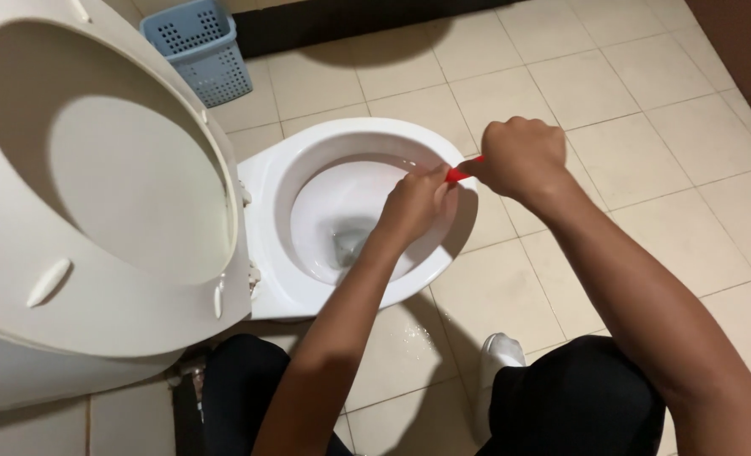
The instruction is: The person uses a red toilet brush to scrub the inside of a white toilet bowl. They scrub the rim, the sides, and the water surface, moving the brush in circular and back-and-forth motions.
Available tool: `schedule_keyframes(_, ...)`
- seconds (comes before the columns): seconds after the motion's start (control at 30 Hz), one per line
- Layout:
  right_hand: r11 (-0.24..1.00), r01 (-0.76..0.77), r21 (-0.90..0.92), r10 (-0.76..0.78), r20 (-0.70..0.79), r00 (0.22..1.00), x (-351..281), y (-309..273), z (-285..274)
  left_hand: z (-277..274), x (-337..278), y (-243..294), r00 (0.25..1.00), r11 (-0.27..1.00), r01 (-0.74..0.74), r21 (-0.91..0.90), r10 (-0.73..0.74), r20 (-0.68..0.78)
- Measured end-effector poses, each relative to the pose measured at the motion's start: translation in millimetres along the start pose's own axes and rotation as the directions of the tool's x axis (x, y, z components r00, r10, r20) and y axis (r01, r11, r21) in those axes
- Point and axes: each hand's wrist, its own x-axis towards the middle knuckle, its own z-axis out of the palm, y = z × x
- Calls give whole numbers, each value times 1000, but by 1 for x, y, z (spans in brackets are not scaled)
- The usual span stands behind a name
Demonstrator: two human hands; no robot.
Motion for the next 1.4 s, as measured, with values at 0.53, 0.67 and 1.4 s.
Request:
schedule_keyframes(0.53, 981, 193, -5, -192, -102, 976, 22, -29, 57, 1, -14, -48, 990, 982, 107, 154, -120, 79)
schedule_keyframes(0.67, 996, 91, -17, -92, -12, 996, 11, -14, 20, 2, -4, -22, 998, 996, 57, 67, -59, 21)
schedule_keyframes(1.4, 991, 136, -12, -137, -113, 984, 11, -4, 31, 13, 1, -26, 999, 991, 46, 124, -42, -29)
